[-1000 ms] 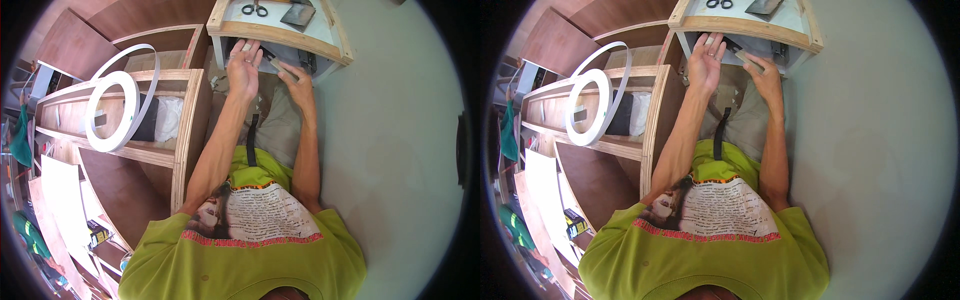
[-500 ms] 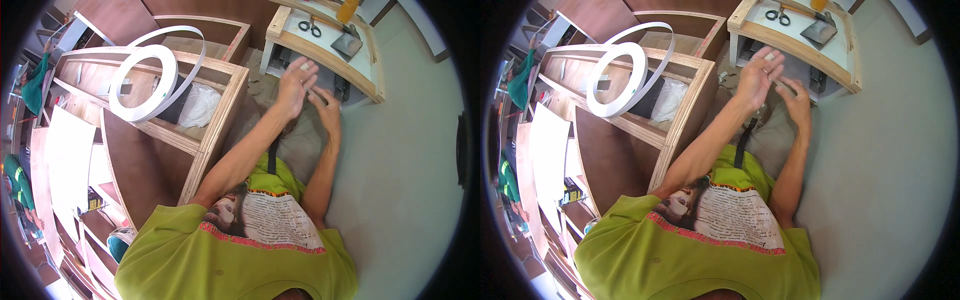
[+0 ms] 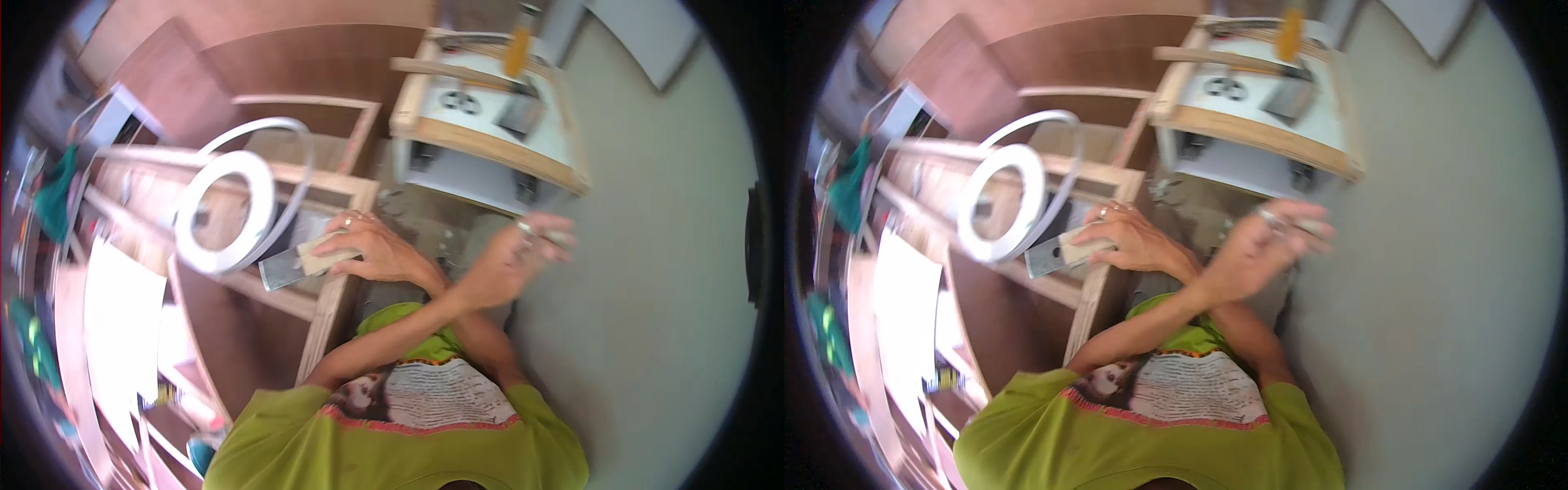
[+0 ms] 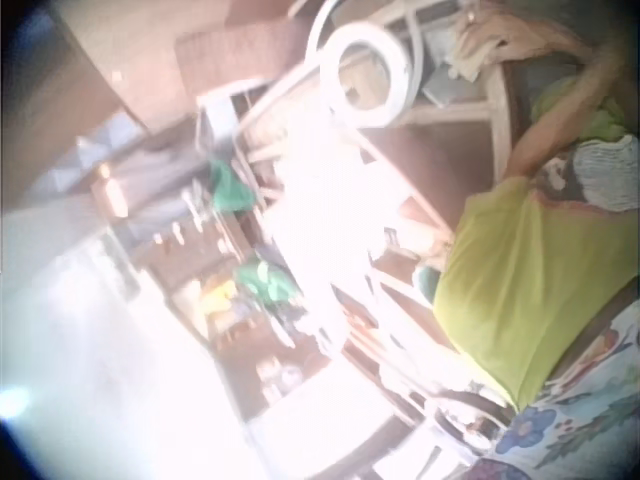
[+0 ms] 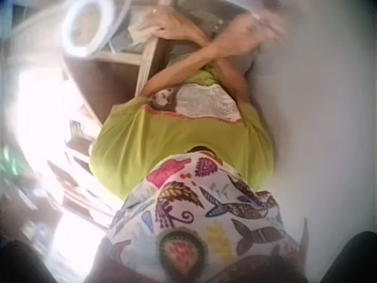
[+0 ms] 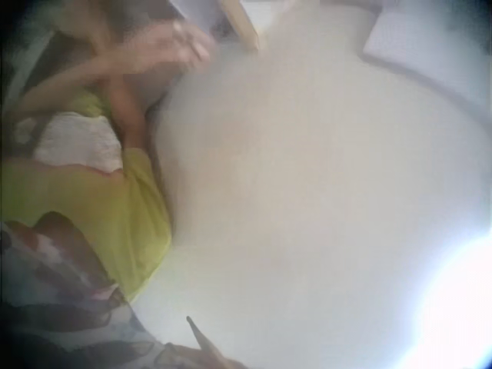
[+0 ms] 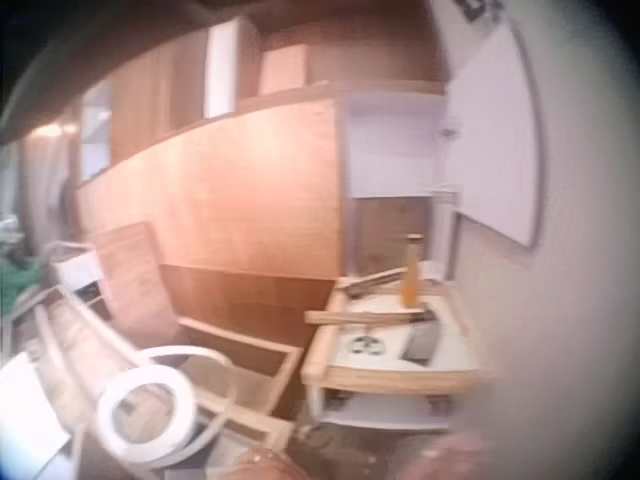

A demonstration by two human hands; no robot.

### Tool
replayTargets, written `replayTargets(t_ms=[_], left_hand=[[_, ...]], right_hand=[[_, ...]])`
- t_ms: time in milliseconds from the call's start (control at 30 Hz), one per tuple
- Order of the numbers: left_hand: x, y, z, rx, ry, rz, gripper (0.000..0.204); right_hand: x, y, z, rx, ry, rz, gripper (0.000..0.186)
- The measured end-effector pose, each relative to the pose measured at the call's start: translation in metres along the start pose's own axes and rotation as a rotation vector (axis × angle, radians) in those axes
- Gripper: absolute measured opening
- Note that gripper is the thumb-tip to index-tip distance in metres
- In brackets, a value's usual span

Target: The person sands the edge of a small wooden panel, applies a white adhesive strip to the edge, cuts the strip using scissors, and uses a hammer to secure a wooden block against the edge.

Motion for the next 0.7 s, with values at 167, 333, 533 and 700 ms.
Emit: replayTargets(t_ms=[167,333,533,700], left_hand=[[-0.02,0.002,0.007,-0.019,-0.206,-0.091,0.033],[-0.025,0.005,0.011,-0.02,-0.19,-0.074,0.031],[-0.023,0.008,0.02,-0.084,-0.217,-0.054,0.034],[-0.017,-0.007,0.052,-0.18,-0.463,-0.036,0.027]], right_hand=[[-0.031,-0.009,0.004,-0.011,-0.054,-0.057,0.04],[-0.054,-0.016,-0.009,-0.021,-0.046,-0.189,0.041],[-0.07,-0.011,-0.007,0.025,0.015,-0.209,0.038],[-0.061,-0.012,-0.009,0.043,0.041,-0.198,0.039]])
Point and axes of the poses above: each hand's wrist, its own y-axis away from the middle knuckle, its own x-axis out of the back of the hand, z = x × y, the point moved 3 cm from there along -y, towards the middle knuckle, and after that the axes turned 7 degrees about x, right-handed, at the moved point
